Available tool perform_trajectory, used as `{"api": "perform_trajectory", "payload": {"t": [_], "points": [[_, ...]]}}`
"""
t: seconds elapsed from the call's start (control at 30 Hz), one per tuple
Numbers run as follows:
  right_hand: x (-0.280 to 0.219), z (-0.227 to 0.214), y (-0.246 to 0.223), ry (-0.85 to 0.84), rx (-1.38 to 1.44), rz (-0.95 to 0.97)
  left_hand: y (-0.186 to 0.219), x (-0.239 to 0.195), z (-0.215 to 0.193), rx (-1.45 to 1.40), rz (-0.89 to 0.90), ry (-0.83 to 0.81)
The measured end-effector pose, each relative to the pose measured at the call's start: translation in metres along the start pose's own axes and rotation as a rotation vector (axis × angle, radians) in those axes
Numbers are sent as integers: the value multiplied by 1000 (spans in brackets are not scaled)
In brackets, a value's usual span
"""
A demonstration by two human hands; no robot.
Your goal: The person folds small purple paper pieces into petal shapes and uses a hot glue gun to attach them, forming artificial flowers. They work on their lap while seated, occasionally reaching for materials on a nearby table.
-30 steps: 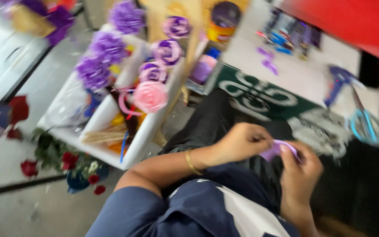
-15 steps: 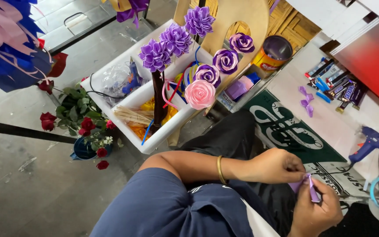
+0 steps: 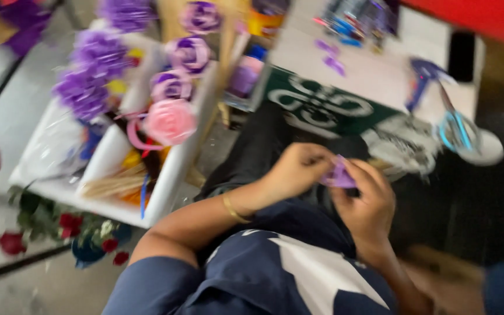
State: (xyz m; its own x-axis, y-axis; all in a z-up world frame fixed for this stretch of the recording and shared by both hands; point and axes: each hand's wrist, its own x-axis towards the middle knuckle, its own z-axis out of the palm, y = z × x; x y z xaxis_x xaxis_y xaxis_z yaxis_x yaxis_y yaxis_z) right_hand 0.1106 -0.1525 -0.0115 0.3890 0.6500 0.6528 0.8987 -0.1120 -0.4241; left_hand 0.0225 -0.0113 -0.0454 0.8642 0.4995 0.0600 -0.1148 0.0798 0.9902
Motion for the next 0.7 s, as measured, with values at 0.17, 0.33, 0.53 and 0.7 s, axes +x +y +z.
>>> {"api": "perform_trajectory", "payload": {"t": [0.17,0.33,0.53,0.7], "points": [[10,0,-15,-13,-145,-158,42,-7,-13,-85,-89,21],[4,2,-6,-48,106,13,27,-6,-15,-31,-99,21],[8,-10,-1,-199,556,540,45,-14,-9,52,-13,2],[10,-11,4,-221,629,623,46,-14,-9,92,45,-5]]}}
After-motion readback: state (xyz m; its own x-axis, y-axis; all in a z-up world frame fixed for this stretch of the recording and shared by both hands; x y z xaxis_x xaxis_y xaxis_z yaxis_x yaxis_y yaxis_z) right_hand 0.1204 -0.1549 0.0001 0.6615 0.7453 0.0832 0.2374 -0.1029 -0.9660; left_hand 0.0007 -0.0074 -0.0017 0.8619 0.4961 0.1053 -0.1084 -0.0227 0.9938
